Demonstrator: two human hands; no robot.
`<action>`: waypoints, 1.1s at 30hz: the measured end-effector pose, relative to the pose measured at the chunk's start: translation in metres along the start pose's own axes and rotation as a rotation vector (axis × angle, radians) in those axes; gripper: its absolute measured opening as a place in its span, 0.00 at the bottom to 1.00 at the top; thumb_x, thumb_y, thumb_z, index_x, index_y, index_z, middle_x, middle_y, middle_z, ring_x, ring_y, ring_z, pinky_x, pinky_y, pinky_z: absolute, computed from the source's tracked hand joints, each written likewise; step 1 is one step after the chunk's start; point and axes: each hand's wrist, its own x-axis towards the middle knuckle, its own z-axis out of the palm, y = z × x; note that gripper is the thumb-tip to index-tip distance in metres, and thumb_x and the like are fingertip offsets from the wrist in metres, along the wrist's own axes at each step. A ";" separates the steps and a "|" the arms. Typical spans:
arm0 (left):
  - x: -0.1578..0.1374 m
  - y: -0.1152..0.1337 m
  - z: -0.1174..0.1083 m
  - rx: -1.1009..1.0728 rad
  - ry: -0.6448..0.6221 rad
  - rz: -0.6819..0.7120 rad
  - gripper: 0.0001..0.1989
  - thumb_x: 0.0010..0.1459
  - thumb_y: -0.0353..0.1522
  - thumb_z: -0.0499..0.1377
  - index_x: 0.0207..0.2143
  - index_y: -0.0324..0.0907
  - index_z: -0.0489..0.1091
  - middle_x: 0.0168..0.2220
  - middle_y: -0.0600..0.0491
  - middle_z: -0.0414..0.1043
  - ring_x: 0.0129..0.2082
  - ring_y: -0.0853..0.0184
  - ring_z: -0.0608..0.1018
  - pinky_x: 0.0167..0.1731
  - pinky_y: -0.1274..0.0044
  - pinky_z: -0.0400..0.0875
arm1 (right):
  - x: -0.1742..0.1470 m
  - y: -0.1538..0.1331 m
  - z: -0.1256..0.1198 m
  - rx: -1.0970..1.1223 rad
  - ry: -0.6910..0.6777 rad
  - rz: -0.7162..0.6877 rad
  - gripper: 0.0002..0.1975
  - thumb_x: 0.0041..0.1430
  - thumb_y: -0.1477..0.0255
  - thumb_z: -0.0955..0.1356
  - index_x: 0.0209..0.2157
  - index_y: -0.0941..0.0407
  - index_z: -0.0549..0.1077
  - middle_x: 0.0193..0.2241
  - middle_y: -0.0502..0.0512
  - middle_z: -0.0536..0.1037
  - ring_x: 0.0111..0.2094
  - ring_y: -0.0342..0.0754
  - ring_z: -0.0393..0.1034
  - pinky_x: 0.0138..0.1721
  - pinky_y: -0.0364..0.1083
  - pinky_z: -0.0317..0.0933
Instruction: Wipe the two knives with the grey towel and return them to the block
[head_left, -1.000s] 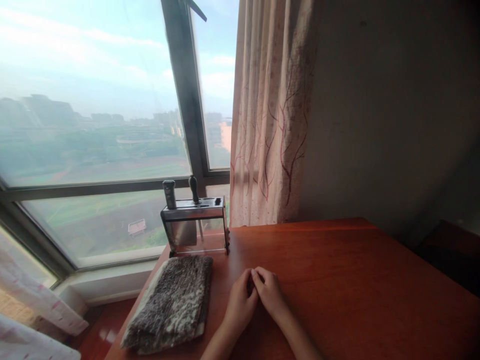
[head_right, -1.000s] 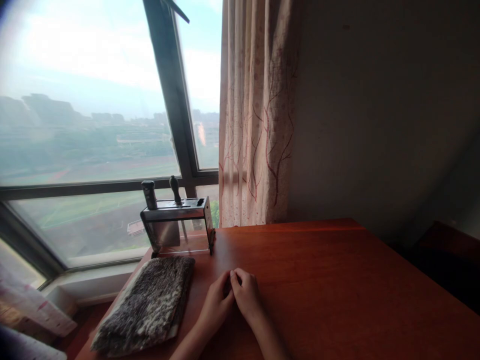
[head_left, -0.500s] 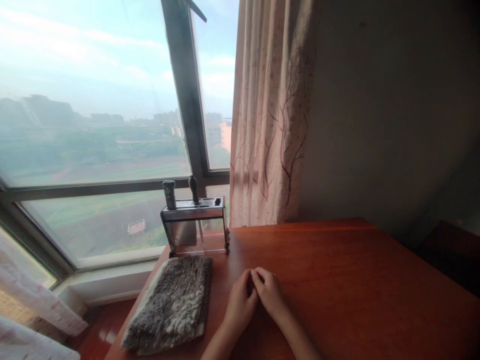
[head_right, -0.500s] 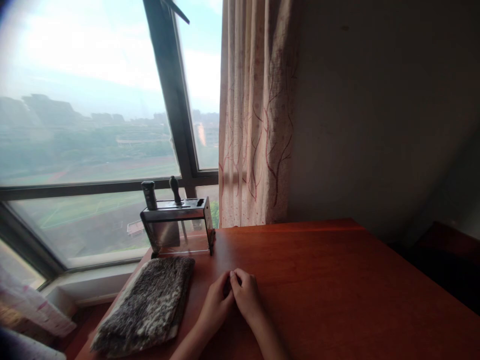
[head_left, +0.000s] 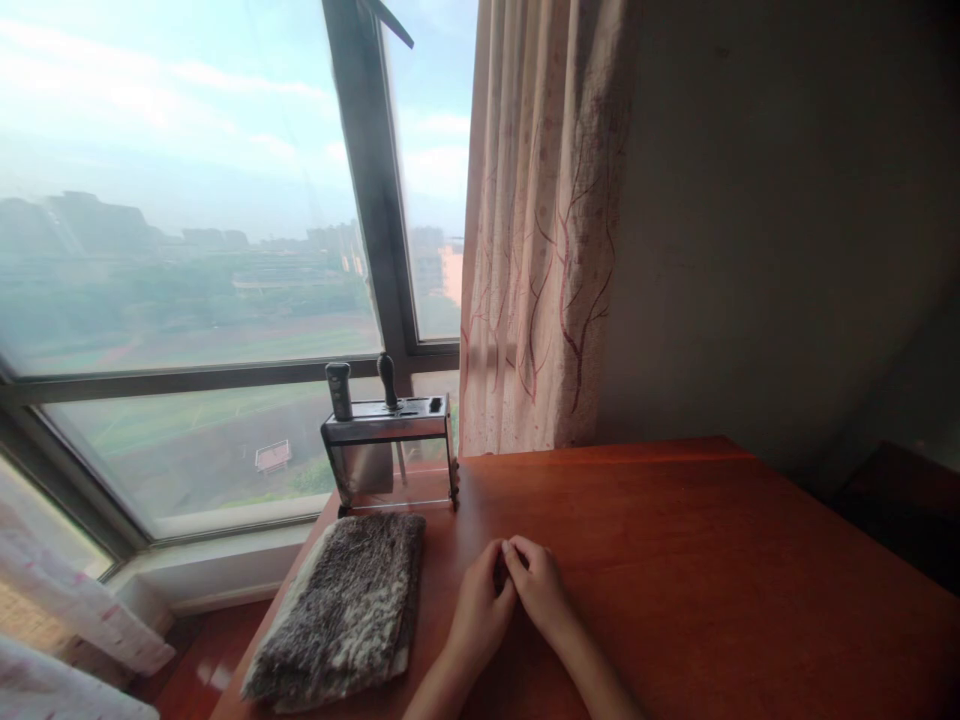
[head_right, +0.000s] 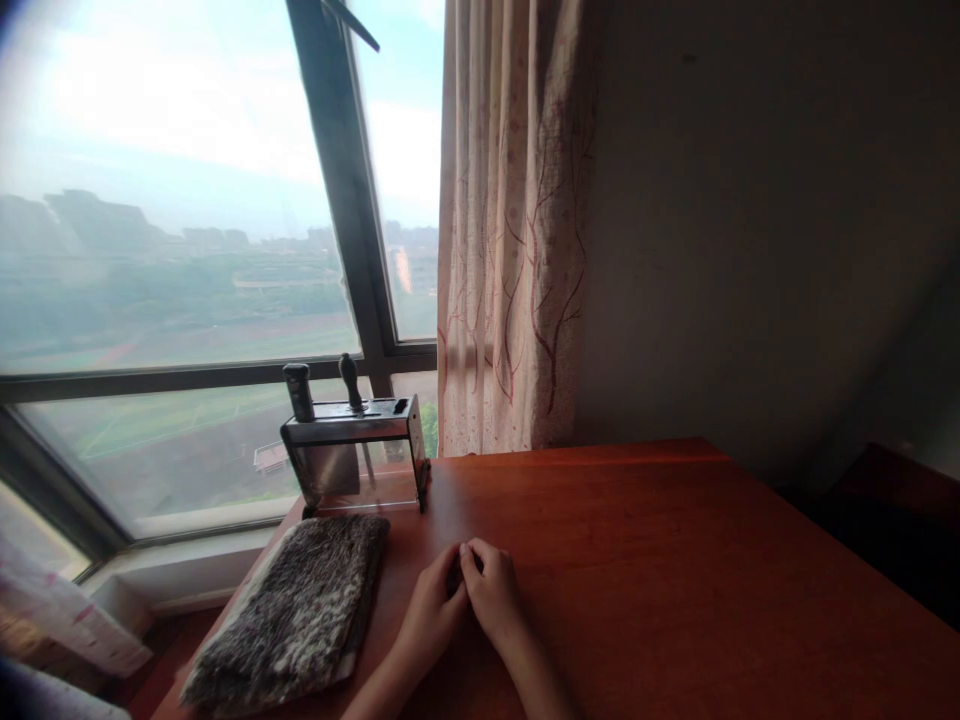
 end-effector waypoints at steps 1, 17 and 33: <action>0.000 0.000 0.000 0.000 0.001 0.002 0.07 0.58 0.29 0.53 0.38 0.40 0.69 0.34 0.48 0.76 0.35 0.60 0.77 0.36 0.74 0.68 | 0.000 0.000 0.000 0.000 0.001 -0.001 0.20 0.63 0.59 0.60 0.23 0.56 0.69 0.21 0.52 0.72 0.24 0.47 0.66 0.26 0.43 0.56; 0.001 -0.002 0.001 0.011 0.013 0.010 0.07 0.57 0.29 0.53 0.38 0.40 0.69 0.33 0.49 0.76 0.34 0.61 0.77 0.34 0.75 0.68 | 0.000 0.001 0.000 -0.006 0.000 -0.003 0.21 0.63 0.58 0.60 0.23 0.56 0.69 0.21 0.52 0.72 0.24 0.47 0.65 0.26 0.43 0.56; 0.001 0.001 0.000 0.004 0.002 -0.005 0.07 0.57 0.30 0.53 0.37 0.40 0.69 0.34 0.48 0.76 0.34 0.61 0.77 0.36 0.74 0.68 | 0.000 0.000 0.000 -0.020 -0.001 -0.004 0.21 0.63 0.58 0.60 0.23 0.56 0.70 0.21 0.53 0.73 0.24 0.47 0.66 0.27 0.43 0.57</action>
